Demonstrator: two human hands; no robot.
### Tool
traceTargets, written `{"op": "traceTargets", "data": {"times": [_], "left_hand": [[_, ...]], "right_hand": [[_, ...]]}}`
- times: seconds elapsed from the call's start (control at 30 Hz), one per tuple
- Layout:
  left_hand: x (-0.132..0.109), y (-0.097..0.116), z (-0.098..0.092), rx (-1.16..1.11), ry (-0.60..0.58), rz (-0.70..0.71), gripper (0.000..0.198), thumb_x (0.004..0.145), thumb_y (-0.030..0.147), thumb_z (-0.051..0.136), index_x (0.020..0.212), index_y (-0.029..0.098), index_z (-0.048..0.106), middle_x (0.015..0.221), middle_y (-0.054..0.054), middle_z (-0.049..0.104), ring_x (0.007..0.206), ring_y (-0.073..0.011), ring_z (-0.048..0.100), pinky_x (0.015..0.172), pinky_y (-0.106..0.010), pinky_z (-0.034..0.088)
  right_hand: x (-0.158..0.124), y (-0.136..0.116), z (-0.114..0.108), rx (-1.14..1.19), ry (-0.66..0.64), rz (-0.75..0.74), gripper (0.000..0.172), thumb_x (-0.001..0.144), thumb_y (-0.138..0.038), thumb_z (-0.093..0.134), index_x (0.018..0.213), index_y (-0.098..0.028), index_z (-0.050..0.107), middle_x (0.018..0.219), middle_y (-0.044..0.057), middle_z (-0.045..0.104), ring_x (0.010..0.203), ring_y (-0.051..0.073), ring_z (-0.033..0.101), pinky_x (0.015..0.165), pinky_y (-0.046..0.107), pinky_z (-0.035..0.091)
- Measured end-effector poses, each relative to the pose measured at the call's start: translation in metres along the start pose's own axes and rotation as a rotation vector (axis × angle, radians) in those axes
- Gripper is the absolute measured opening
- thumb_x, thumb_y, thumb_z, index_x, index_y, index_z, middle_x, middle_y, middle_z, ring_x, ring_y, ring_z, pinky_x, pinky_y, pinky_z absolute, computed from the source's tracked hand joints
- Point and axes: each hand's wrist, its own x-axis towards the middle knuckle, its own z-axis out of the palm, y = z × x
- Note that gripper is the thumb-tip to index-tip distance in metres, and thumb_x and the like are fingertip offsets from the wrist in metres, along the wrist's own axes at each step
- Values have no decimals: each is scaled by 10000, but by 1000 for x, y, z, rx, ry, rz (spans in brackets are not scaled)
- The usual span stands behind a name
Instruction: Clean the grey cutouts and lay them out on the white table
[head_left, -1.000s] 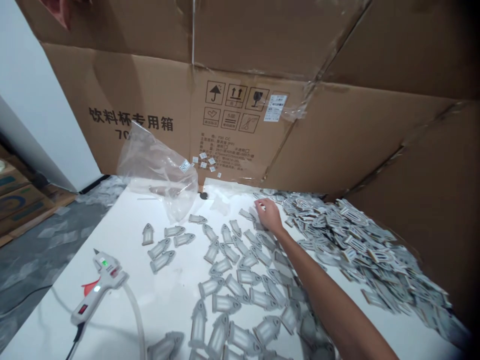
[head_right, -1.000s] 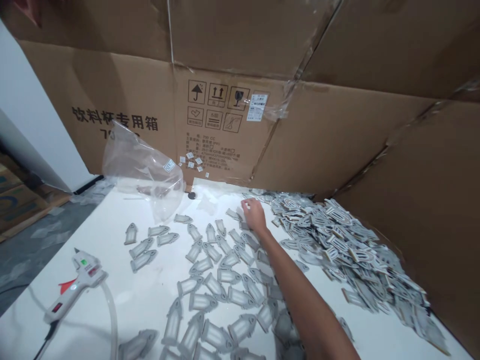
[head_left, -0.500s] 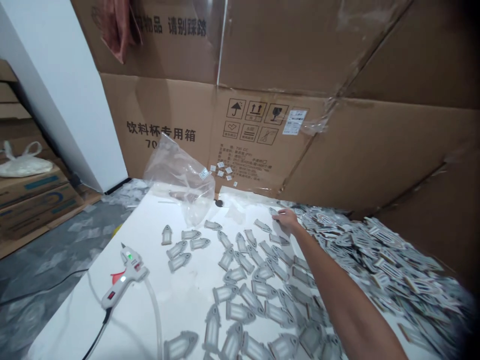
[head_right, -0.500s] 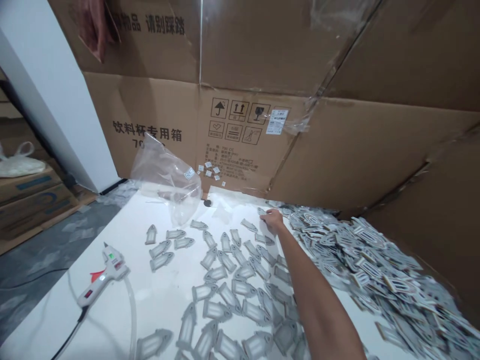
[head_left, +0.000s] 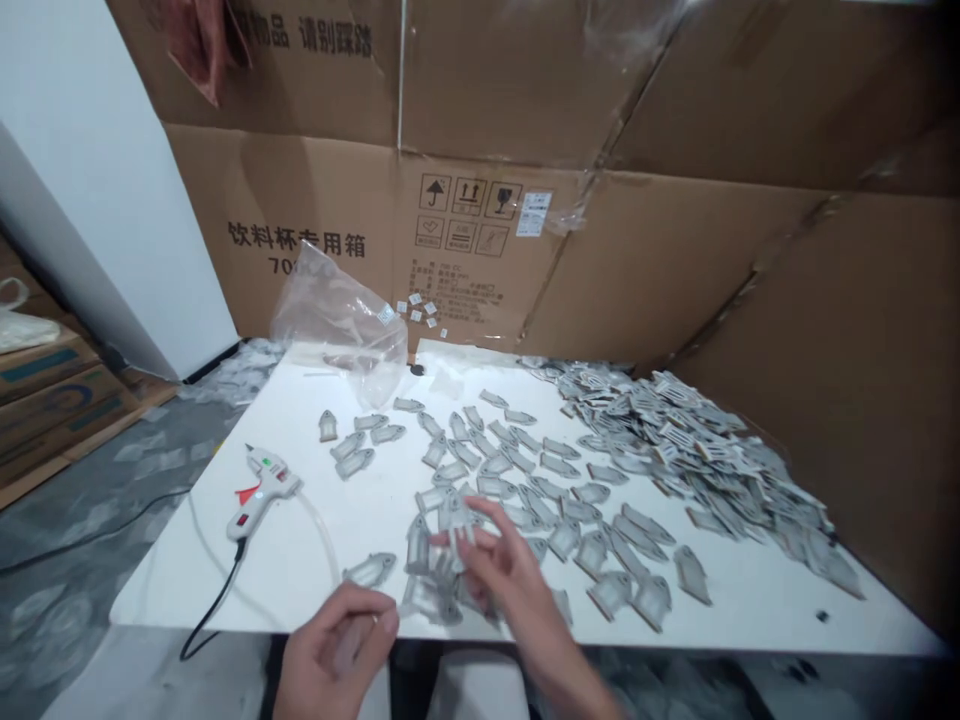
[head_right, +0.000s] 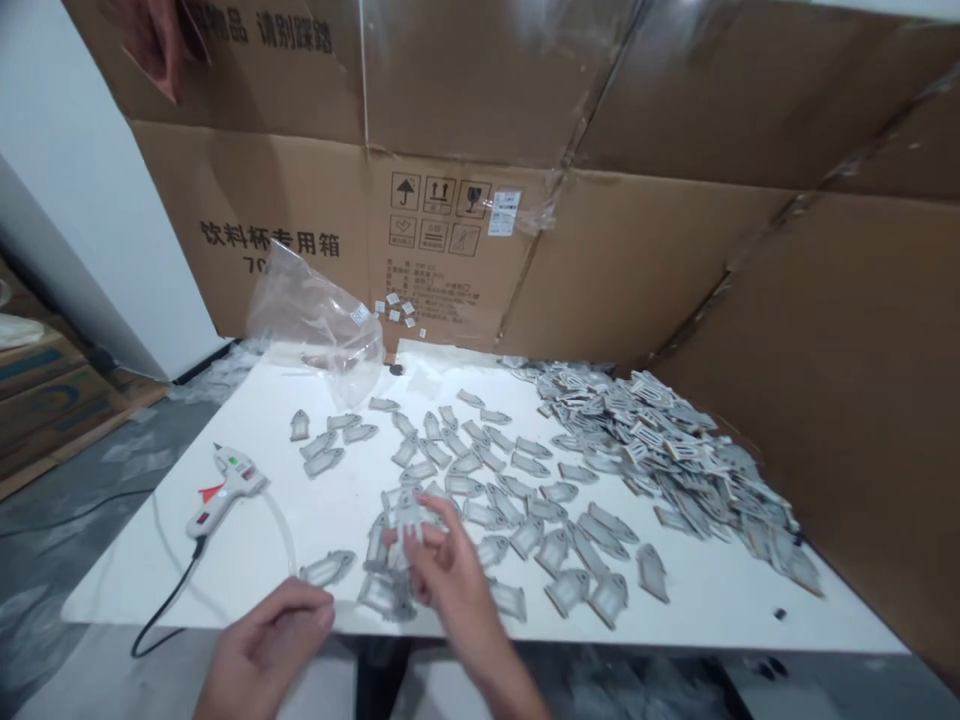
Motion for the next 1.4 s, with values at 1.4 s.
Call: {"op": "traceTargets", "data": {"times": [1.4], "left_hand": [[-79, -3, -16, 653, -254, 991, 353, 1017, 18, 635, 1336, 141, 722, 811, -44, 656, 719, -156, 644, 695, -269, 594]], "right_hand": [[-159, 80, 75, 255, 178, -50, 524, 948, -655, 732, 1371, -348, 686, 976, 58, 691, 715, 207, 542, 689, 350, 486]]}}
